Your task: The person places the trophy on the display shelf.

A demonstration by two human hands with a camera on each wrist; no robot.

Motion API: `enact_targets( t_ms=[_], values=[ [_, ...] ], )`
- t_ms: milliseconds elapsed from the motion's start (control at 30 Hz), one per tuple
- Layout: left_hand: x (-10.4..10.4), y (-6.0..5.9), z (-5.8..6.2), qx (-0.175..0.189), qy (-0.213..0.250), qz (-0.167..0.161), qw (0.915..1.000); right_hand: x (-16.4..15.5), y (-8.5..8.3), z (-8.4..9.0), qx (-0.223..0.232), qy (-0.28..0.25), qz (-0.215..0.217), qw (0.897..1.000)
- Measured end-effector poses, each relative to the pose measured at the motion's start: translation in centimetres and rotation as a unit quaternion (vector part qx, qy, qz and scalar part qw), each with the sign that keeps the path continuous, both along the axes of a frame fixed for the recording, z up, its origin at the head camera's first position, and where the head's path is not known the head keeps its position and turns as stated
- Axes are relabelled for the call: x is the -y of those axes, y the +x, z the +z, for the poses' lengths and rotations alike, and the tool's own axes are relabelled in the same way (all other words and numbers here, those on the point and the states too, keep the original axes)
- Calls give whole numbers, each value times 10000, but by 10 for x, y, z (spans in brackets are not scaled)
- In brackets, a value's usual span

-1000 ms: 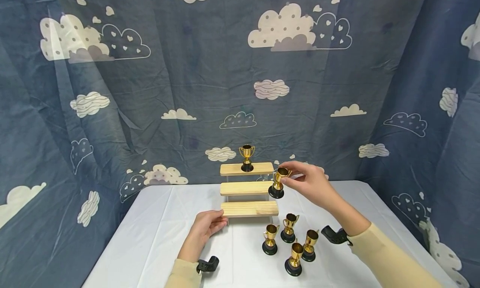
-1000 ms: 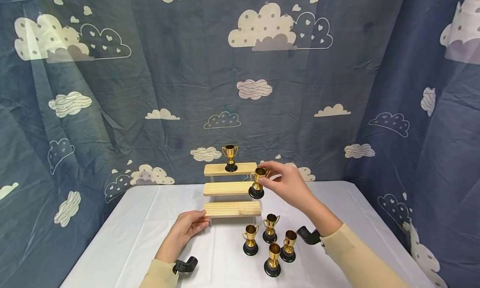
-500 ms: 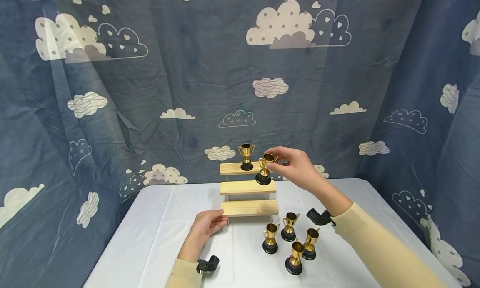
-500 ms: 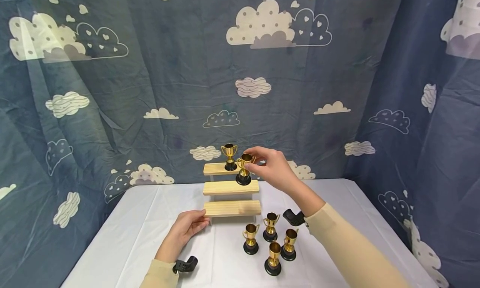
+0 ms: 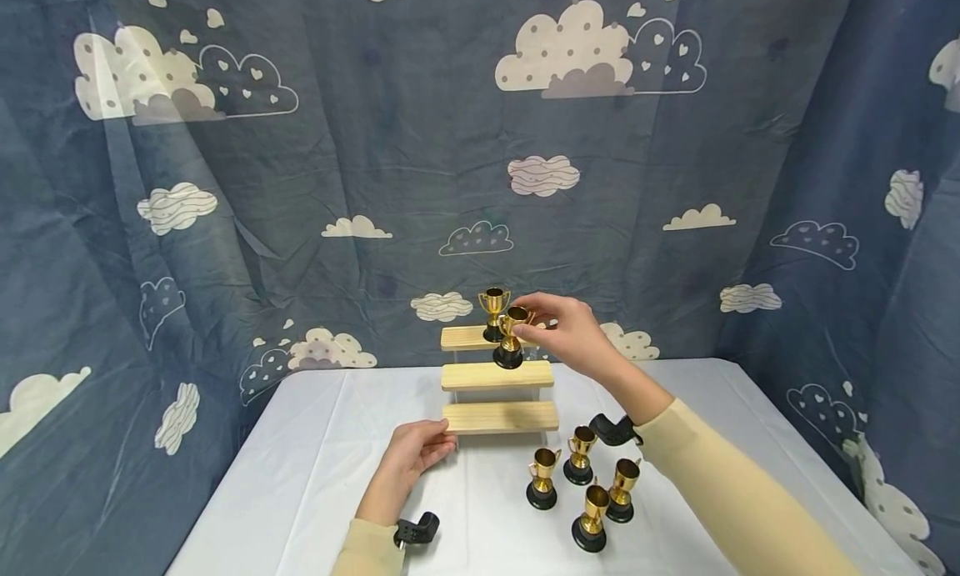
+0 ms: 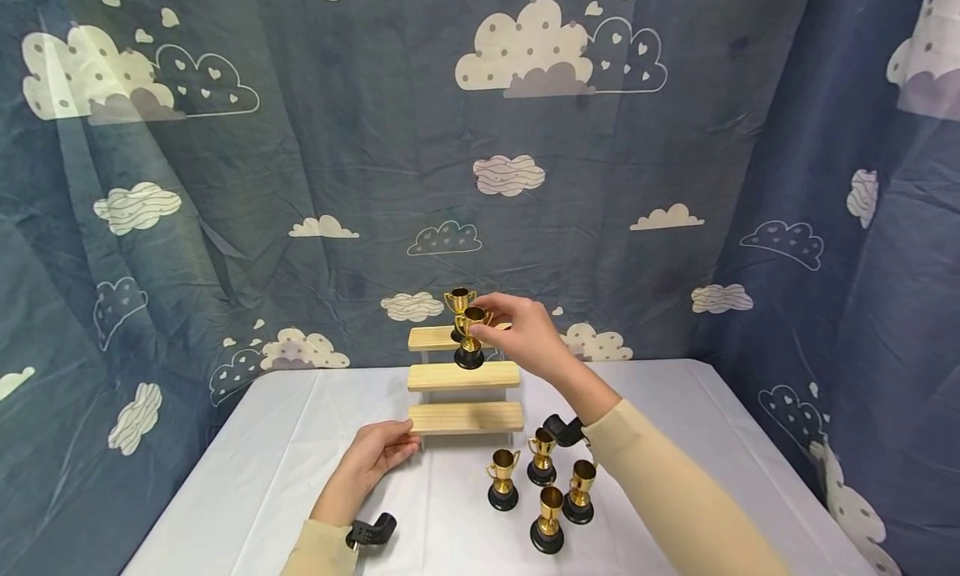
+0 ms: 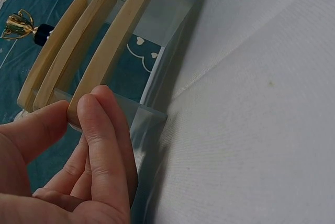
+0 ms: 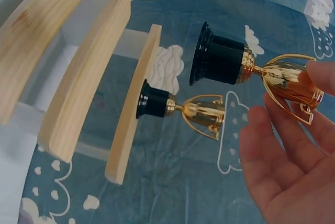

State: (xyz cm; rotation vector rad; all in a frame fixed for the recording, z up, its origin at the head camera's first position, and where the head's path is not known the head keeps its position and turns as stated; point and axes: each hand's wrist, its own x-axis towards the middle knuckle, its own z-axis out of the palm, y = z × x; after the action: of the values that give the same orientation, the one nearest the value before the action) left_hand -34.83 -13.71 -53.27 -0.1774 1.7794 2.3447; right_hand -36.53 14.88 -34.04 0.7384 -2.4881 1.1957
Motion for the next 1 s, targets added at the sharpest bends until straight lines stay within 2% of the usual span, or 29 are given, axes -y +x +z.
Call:
enact_targets(
  t_ms=[300, 567, 800, 1000],
  values=[
    [0, 0, 1, 16, -59, -38, 10000, 18, -8, 0, 160, -127, 148, 9997],
    [-1, -2, -1, 12, -25, 4, 10000, 33, -17, -1, 248, -104, 88, 9996],
    [-1, -3, -1, 111, 12, 31, 9999, 47, -23, -7, 556, -216, 171, 9981],
    [-1, -2, -1, 62, 54, 28, 10000, 56, -30, -14, 536, -133, 229, 9982]
  ],
)
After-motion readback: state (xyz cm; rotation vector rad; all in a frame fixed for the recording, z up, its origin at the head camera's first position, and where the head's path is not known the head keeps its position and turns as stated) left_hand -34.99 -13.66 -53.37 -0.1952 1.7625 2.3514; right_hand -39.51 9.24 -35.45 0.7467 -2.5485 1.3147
